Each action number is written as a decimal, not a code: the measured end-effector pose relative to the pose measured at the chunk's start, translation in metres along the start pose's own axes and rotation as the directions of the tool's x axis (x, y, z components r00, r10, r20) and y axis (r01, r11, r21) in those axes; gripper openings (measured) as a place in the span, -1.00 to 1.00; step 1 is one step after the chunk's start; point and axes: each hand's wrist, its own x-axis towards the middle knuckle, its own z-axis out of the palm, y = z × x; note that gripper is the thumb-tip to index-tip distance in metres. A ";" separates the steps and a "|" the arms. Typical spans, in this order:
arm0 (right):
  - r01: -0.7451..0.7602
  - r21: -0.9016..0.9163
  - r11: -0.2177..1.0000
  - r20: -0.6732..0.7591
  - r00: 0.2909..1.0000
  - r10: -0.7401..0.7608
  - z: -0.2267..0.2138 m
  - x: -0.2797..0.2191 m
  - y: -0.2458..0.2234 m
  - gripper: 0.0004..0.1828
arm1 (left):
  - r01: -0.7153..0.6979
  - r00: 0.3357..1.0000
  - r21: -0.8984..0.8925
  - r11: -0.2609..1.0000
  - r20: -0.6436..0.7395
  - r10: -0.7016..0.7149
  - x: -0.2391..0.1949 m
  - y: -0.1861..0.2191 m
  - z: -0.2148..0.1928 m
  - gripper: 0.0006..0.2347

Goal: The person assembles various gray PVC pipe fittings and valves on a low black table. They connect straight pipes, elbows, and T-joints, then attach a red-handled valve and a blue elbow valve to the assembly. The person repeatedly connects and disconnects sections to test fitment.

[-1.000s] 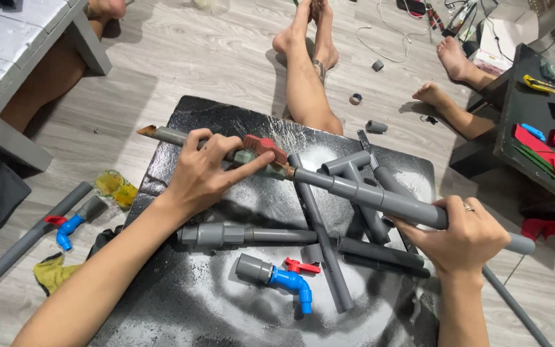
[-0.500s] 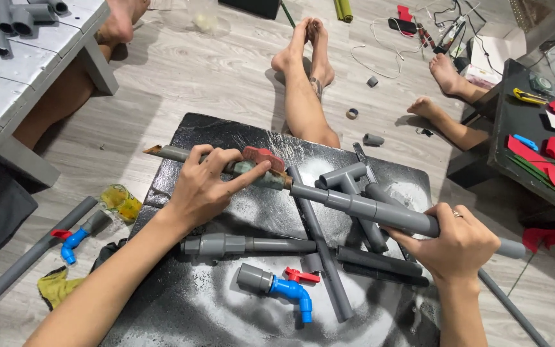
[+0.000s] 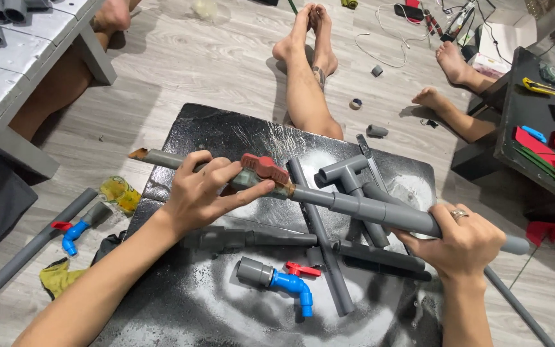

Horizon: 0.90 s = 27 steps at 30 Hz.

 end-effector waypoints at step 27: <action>-0.092 0.003 0.996 0.254 0.963 0.088 -0.049 0.026 0.011 -0.34 | 0.002 0.996 -0.065 0.998 -0.092 -0.008 0.013 -0.006 -0.009 -0.83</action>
